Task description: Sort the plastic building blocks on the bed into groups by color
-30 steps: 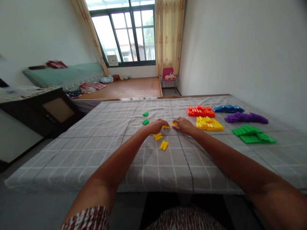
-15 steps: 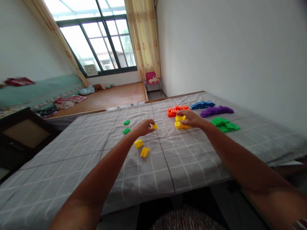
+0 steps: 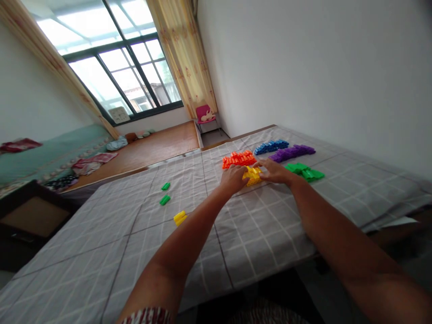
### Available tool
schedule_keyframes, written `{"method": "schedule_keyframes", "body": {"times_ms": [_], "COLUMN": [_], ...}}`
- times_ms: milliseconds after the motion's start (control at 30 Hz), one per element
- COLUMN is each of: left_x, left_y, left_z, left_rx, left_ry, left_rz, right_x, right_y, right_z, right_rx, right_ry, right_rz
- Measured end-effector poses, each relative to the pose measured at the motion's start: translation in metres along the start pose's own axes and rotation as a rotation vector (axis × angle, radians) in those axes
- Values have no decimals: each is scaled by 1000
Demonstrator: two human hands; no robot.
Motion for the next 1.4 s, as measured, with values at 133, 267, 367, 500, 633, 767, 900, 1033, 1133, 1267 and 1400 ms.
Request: {"method": "schedule_keyframes", "body": {"times_ms": [133,267,367,500,633,767,900,1033,1133,1267,1400], "left_x": [9,-2,-21,-47,-73,-86,-75,-61,-57,-55,-44], "left_y": [3,-7,-29,-72,-126,-191,-226,-221,-212,-212,-213], "left_z": [-4,-11,-27,-73,-154,-242,-282,-291,-299,-310,-301], "left_rx": [-18,-10,-21,-87,-288,-576,-635,-573,-566,-618,-531], "left_ry": [0,-47,-68,-48,13,70,51,0,-32,-92,-150], "left_rz": [-40,-5,46,76,112,102,53,83,110,139,91], "right_x": [5,-1,-17,-35,-40,-27,13,64,94,123,139], "right_y": [-1,-2,-2,-6,-12,-5,6,9,19,35,44], "right_z": [-4,-9,-11,-13,-27,-62,-139,-227,-270,-302,-316], "right_rx": [-28,-38,-16,39,37,7,-192,-344,-282,-198,-220], "right_ry": [12,33,45,31,2,-2,82,100,5,-144,-201], "right_rz": [-29,19,142,309,401,346,99,-175,-274,-327,-322]}}
Point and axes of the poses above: each hand's wrist, its own y-axis towards the middle knuckle, its own x-axis out of the palm, z = x × y, the point moved 10 cm from there along y, towards the middle knuckle, and after that the axes turned 5 degrees about -y, right-handed, at the moved point
